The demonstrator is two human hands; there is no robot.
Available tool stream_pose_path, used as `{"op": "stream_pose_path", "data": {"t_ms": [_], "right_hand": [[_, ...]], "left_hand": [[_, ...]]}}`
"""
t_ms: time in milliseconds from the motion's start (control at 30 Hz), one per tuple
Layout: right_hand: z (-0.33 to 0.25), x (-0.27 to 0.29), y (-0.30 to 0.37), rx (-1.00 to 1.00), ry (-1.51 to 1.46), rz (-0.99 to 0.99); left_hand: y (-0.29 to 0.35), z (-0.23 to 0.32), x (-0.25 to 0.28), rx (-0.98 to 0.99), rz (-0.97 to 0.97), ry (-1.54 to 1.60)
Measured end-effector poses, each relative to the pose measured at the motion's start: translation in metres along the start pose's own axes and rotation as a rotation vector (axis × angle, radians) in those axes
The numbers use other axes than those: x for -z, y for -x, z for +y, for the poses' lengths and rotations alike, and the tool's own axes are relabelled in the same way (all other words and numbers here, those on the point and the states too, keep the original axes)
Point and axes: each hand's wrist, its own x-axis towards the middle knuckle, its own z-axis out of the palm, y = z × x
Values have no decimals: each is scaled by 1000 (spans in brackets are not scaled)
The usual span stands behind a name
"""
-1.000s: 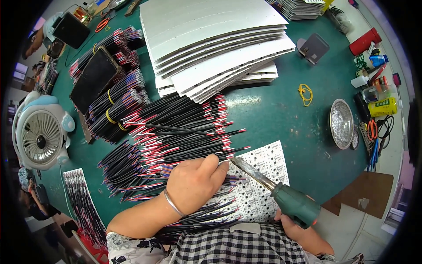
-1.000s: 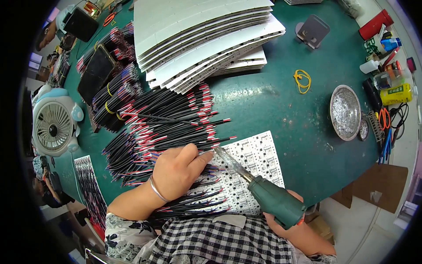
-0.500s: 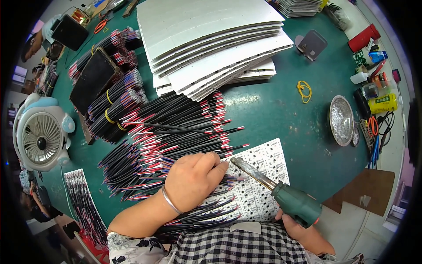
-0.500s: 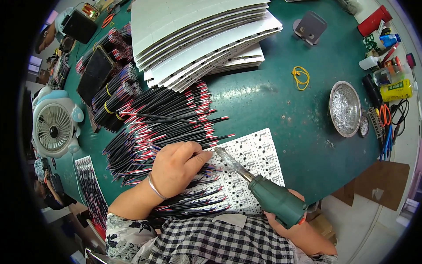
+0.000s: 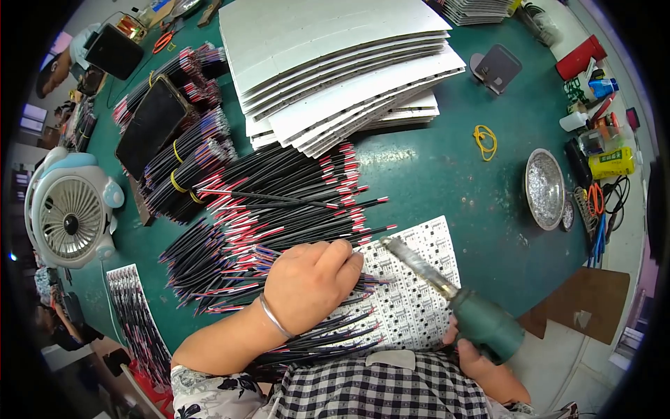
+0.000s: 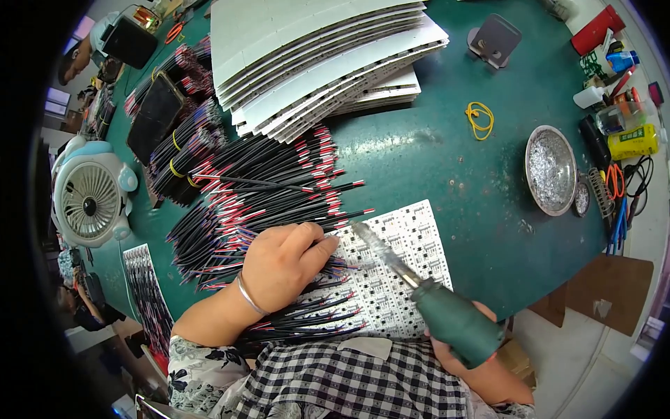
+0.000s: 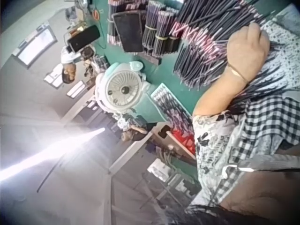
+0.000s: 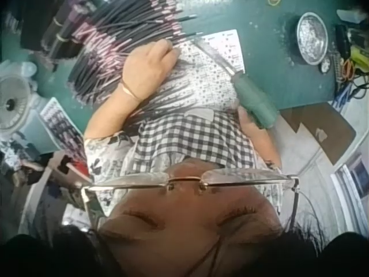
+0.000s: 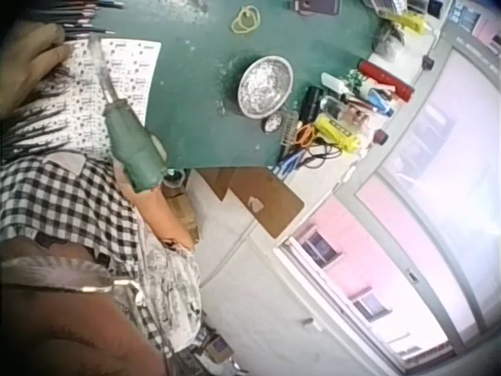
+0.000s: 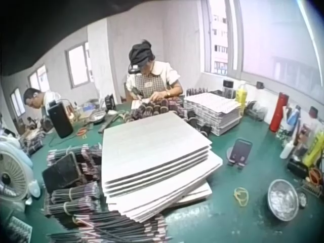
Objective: The person positions wires onto a circuit board and solders them using a soldering iron.
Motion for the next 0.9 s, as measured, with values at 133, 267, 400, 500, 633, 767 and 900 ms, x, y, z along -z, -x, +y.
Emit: {"op": "stream_pose_path", "data": {"t_ms": [133,267,400,500,633,767,900], "right_hand": [[-12,-3,3,-293,-476,157],[-8,-3,7,-326,-635,268],[-3,-1,7,-225,-599,175],[-1,0,15,-240,-520,96],[-6,5,15,-272,-537,-29],[-10,3,16,-348,-583,-1],[-20,2,3,-338,-659,114]], "left_hand": [[0,2,2,3,3,-4],[0,10,26,-65,91,-4],[9,20,19,60,17,37],[12,19,4,59,10,28],[13,22,-1,44,-4,-66],[15,21,-4,11,54,-19],[15,19,-10,18,117,19]]}}
